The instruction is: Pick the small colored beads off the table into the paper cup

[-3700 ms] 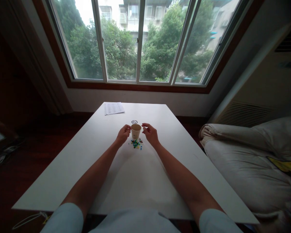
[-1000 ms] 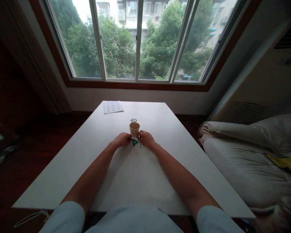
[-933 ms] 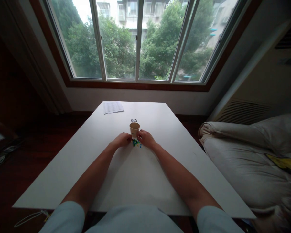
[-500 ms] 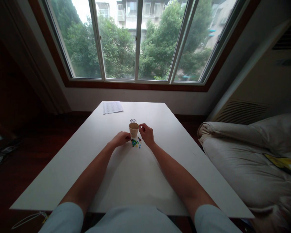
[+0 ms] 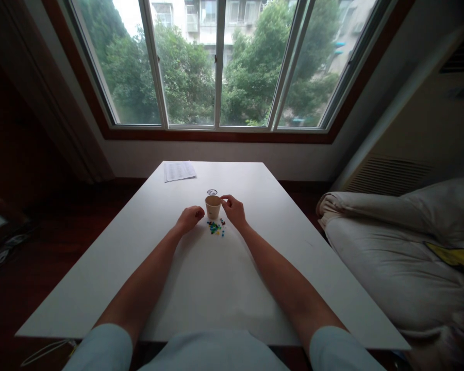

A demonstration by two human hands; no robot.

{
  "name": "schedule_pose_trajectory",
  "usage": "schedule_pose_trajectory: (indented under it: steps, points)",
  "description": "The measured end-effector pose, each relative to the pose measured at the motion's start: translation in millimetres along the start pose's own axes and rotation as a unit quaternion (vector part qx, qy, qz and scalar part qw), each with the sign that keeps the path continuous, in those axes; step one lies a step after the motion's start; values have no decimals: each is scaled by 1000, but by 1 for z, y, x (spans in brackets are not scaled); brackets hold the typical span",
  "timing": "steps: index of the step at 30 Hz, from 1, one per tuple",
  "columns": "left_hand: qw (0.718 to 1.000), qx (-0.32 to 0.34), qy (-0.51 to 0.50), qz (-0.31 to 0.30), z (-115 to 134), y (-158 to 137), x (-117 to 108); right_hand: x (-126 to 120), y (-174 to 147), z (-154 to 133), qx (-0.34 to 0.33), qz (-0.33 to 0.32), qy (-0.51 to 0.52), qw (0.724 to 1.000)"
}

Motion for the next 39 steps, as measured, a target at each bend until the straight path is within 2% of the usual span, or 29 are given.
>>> schedule_pose_trajectory:
  steps: [3,6,9,12,15,19,24,29,32,36,39]
  points:
    - [997,-43,-49,40,-11,4,-13,-9,-5,17,21,32,1,999]
    - [987,-75,-119,84,-12,8,-27,-17,-11,37,39,44,-15,998]
    - [976,-81,-173,108,1,13,-34,-26,-18,55,63,60,-29,996]
    - [973,-70,-188,114,21,19,-36,-28,-22,61,68,68,-34,995]
    - [979,-45,-163,116,41,25,-36,-21,-24,55,46,52,-43,997]
    - [989,-11,-104,103,53,32,-31,-11,-25,42,8,26,-55,998]
    - [986,44,-41,155,59,22,-34,-13,-25,38,7,24,-66,998]
    - [970,41,-34,237,50,3,-45,-10,-26,33,-7,8,-68,998]
    - [966,26,-42,254,37,-3,-45,-5,-30,24,-19,-1,-68,997]
    - [971,-10,-31,237,12,-2,-33,-3,-38,9,-29,25,-63,997]
    - [981,-54,-11,188,-11,5,-17,9,-43,-2,-45,-12,-64,997]
Point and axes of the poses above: each hand's wrist, its own y-axis towards the middle knuckle, its own x-axis out of the palm, z = x × y, the point moved 10 cm from there along y, towards the middle knuckle, and after that the axes turned 10 degrees about -x, right-handed, at the moved point
